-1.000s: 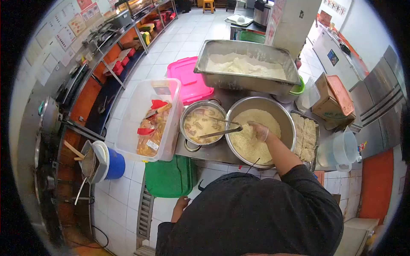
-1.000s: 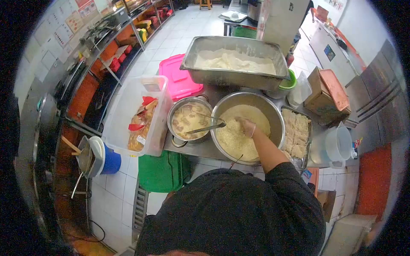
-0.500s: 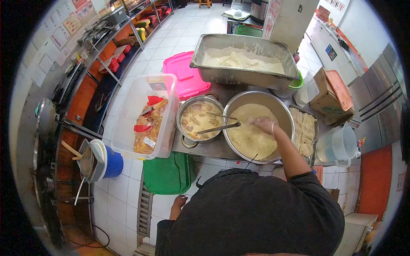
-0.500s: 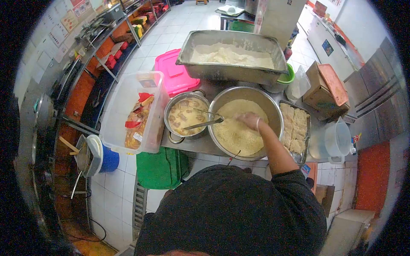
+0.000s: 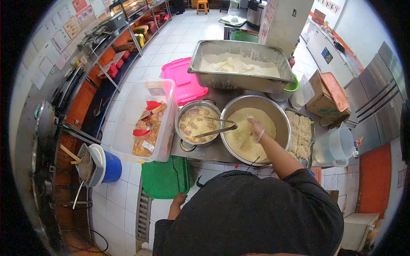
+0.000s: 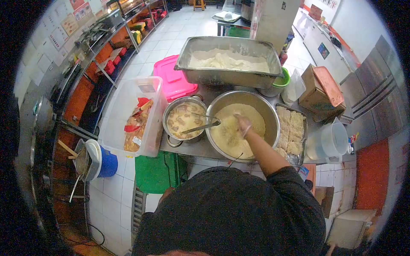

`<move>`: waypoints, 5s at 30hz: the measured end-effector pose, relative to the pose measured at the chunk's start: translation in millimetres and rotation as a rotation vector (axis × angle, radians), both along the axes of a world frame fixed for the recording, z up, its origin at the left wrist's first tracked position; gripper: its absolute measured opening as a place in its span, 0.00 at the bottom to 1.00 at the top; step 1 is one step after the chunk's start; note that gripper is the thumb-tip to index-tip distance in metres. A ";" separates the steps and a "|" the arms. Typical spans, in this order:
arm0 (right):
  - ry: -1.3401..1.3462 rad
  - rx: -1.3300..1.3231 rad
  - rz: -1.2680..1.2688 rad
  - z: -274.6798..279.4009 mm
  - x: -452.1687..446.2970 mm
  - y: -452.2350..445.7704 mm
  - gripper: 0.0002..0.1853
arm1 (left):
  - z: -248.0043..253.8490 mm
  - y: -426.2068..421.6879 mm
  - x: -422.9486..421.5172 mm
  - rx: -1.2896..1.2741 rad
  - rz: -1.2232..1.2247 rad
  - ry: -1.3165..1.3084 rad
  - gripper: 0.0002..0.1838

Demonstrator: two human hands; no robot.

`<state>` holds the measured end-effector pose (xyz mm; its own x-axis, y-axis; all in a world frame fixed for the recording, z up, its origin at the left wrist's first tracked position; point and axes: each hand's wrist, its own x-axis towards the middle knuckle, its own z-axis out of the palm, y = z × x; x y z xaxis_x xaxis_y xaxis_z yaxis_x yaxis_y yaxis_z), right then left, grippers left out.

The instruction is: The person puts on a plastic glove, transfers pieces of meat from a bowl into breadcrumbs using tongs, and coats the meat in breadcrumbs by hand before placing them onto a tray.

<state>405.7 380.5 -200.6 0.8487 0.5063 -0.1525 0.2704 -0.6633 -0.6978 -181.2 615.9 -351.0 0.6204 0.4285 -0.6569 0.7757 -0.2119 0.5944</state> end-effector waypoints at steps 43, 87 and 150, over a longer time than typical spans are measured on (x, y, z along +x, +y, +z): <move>0.070 -0.724 0.482 87.0 -75.0 -53.5 0.31 | -31.2 -7.2 -11.9 0.082 -0.015 0.105 0.25; 0.590 -0.367 0.130 107.6 -111.8 19.3 0.48 | -46.9 -2.4 -12.2 0.139 -0.019 0.098 0.27; 0.073 -0.389 0.182 81.8 -18.9 14.4 0.32 | -42.5 -11.8 -33.3 0.068 0.051 0.159 0.26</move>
<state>386.8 394.9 -118.8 0.7310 0.5396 -0.4177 0.3666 -0.8268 -0.4266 -214.5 604.1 -393.5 0.4873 0.5037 -0.7133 0.8696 -0.2054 0.4491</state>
